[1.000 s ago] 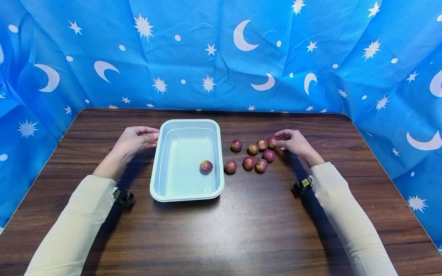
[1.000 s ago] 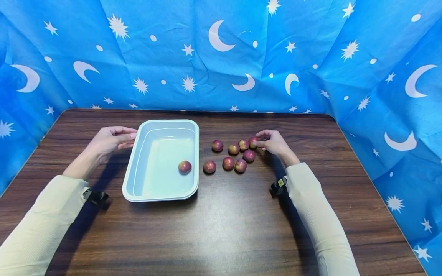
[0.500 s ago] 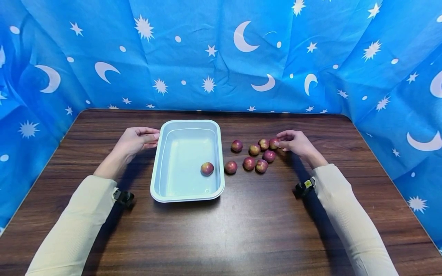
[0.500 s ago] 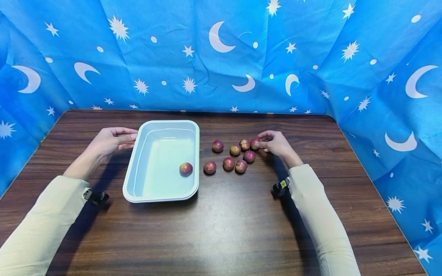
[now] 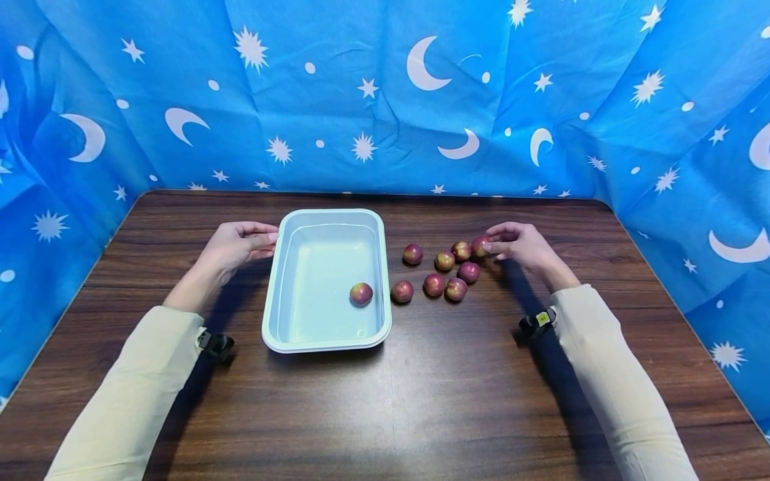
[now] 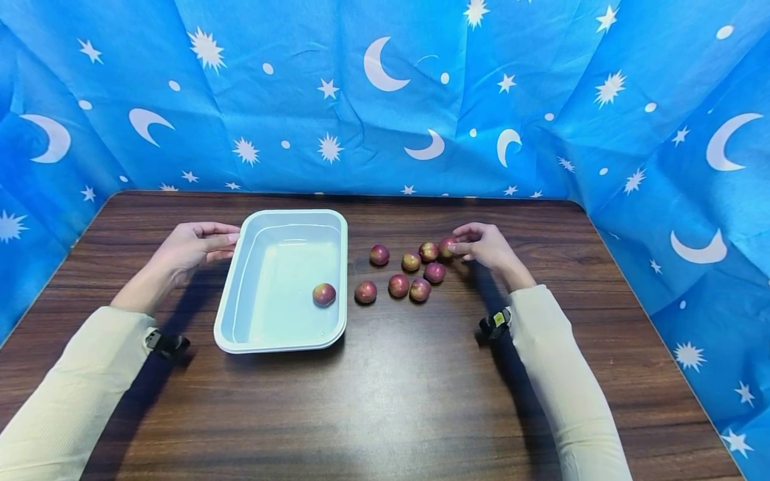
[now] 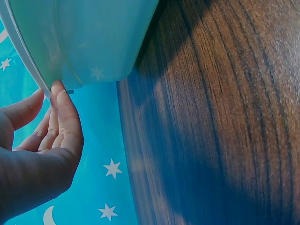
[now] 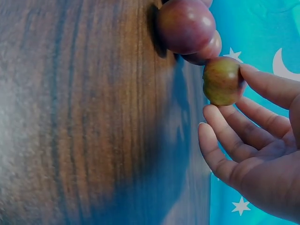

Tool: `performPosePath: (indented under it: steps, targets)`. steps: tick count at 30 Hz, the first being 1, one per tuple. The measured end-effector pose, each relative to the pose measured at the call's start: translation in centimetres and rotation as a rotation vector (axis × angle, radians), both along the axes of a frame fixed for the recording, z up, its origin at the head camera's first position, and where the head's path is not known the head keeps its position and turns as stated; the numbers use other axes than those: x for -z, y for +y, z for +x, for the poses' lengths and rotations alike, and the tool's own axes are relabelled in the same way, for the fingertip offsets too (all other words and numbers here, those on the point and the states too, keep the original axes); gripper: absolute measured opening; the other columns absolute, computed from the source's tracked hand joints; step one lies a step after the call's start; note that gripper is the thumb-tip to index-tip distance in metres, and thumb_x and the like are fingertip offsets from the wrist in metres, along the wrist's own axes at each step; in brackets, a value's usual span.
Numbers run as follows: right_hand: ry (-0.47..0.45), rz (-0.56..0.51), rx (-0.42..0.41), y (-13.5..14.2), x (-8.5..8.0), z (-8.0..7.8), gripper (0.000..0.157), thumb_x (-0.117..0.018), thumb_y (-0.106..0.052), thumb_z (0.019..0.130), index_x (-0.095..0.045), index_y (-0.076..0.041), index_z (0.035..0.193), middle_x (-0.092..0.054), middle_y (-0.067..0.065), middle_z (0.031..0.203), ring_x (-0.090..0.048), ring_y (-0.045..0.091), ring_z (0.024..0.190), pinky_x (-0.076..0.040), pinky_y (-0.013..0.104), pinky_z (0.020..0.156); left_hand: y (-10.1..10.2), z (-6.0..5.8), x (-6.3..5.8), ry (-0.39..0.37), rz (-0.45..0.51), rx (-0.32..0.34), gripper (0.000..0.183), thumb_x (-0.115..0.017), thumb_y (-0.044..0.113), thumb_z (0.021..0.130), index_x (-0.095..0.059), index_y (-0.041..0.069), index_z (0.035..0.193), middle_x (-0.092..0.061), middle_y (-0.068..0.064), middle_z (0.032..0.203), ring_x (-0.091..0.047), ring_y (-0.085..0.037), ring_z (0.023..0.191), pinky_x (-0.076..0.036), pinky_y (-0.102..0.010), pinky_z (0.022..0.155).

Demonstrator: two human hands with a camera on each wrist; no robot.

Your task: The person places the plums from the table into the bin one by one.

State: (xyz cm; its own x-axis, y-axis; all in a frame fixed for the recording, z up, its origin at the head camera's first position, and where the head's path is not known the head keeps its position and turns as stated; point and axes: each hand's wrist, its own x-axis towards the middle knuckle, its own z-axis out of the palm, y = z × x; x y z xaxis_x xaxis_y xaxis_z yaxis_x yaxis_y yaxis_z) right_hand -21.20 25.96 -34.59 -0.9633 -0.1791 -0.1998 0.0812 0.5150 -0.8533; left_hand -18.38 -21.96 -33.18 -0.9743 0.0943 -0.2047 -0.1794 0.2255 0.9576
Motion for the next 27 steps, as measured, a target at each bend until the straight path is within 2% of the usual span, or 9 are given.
performPosePath:
  steps: [6, 11, 19, 27]
  targets:
    - [0.006, 0.046, -0.003, 0.0, -0.7, -0.2, 0.04, -0.064, -0.021, 0.087, -0.053, 0.001, 0.119, -0.057, 0.017, 0.105, -0.058, 0.029, 0.087, -0.053, 0.037, 0.076, 0.0, 0.0, 0.0, 0.003, 0.0, -0.004, 0.035, -0.056, 0.007, 0.091, -0.047, -0.015, 0.117, -0.064, 0.005, 0.079, -0.062, -0.006, 0.072, -0.054, -0.03, 0.078]
    - [0.014, 0.05, 0.007, -0.2, -1.4, -0.3, 0.04, -0.065, -0.021, 0.086, -0.054, -0.001, 0.119, -0.059, 0.015, 0.104, -0.057, 0.034, 0.089, -0.053, 0.039, 0.075, 0.0, 0.0, 0.0, 0.005, -0.001, -0.004, 0.035, -0.056, 0.007, 0.091, -0.047, -0.015, 0.117, -0.064, 0.005, 0.079, -0.062, -0.006, 0.072, -0.054, -0.03, 0.079]
    - [0.042, 0.017, -0.034, -1.0, -2.8, -0.1, 0.041, -0.065, -0.019, 0.086, -0.053, 0.001, 0.119, -0.058, 0.017, 0.108, -0.06, 0.027, 0.091, -0.052, 0.045, 0.082, 0.0, 0.1, 0.0, 0.002, -0.003, -0.002, 0.036, -0.056, 0.008, 0.091, -0.047, -0.015, 0.117, -0.064, 0.005, 0.079, -0.063, -0.006, 0.072, -0.054, -0.03, 0.078]
    - [0.105, 0.034, -0.098, -2.3, -4.0, 0.0, 0.039, -0.068, -0.02, 0.084, -0.056, -0.001, 0.116, -0.061, 0.014, 0.105, -0.062, 0.024, 0.088, -0.055, 0.033, 0.074, 0.0, 0.1, 0.0, 0.006, -0.01, -0.003, 0.036, -0.056, 0.008, 0.091, -0.047, -0.015, 0.117, -0.064, 0.005, 0.079, -0.063, -0.006, 0.072, -0.054, -0.029, 0.078]
